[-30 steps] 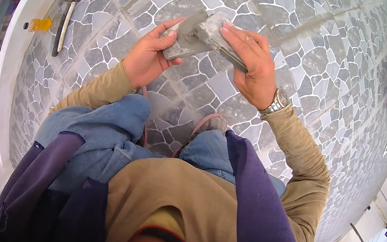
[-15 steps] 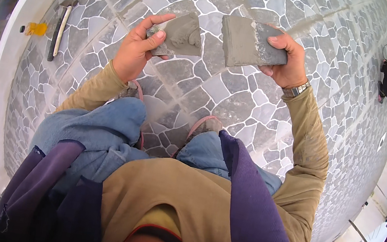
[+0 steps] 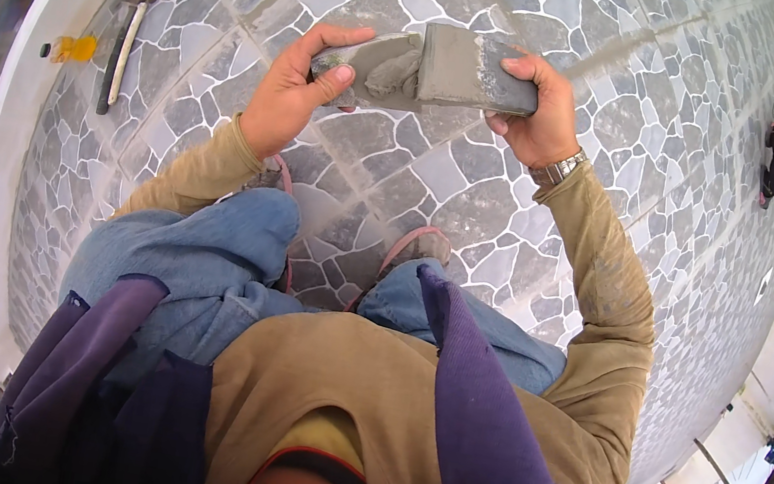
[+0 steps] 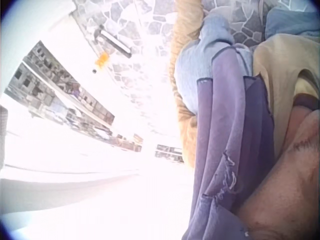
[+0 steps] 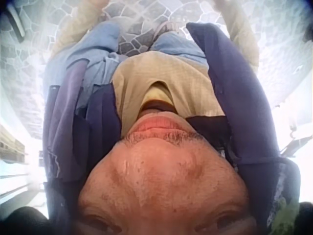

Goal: The person applies grout to the gaps between floor tiles using a trowel and a small piece of tile.

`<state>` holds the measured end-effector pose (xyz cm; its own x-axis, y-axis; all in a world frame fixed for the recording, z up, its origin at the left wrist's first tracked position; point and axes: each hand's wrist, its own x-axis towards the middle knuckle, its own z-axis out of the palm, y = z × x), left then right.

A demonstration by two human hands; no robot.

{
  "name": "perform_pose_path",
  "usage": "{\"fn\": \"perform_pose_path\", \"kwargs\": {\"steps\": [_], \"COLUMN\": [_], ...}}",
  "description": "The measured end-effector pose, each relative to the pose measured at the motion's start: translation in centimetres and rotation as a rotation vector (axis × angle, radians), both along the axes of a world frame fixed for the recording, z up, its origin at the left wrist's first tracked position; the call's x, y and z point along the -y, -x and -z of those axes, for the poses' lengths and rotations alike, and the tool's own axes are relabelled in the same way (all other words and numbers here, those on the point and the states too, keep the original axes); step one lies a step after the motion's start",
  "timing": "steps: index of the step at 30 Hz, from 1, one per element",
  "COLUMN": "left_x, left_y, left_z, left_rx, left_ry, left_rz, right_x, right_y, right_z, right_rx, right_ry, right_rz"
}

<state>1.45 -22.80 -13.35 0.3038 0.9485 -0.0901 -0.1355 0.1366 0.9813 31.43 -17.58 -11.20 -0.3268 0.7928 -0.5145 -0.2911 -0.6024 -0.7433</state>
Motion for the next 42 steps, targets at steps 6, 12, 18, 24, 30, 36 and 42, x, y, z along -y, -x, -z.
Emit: {"fn": "perform_pose_path", "kwargs": {"steps": [6,12,18,24,30,36,42], "left_x": [0.2,0.6,0.8,0.9,-0.1,-0.3,0.1], "left_y": [-0.1,-0.1,2.4,4.0,5.3,7.1,6.2], "left_z": [0.7,2.5,2.3,2.7,3.7,3.9,3.9], "left_rx": [-0.018,0.059,0.086,0.139,0.156,0.152,0.175], "left_ry": [0.05,-0.04,0.337,0.435,0.405,0.544,0.468], "left_rz": [0.021,0.209,0.068,0.018,-0.013,-0.048,0.037], "right_x": [-2.0,-9.8,-19.5,-29.7,-33.3,-25.4,-27.7], "right_y": [0.5,-2.0,-0.6,4.4,5.8,14.7,12.9], "right_z": [1.5,3.2,2.0,11.3,17.4,16.2,13.6], "right_rx": [0.109,0.342,0.825,1.635,1.708,1.638,1.622], "right_ry": [-0.012,-0.137,-0.663,-1.233,-1.251,-1.282,-1.155], "right_rz": [0.082,-0.037,-0.27,-0.562,-0.427,-0.673,-0.553]}}
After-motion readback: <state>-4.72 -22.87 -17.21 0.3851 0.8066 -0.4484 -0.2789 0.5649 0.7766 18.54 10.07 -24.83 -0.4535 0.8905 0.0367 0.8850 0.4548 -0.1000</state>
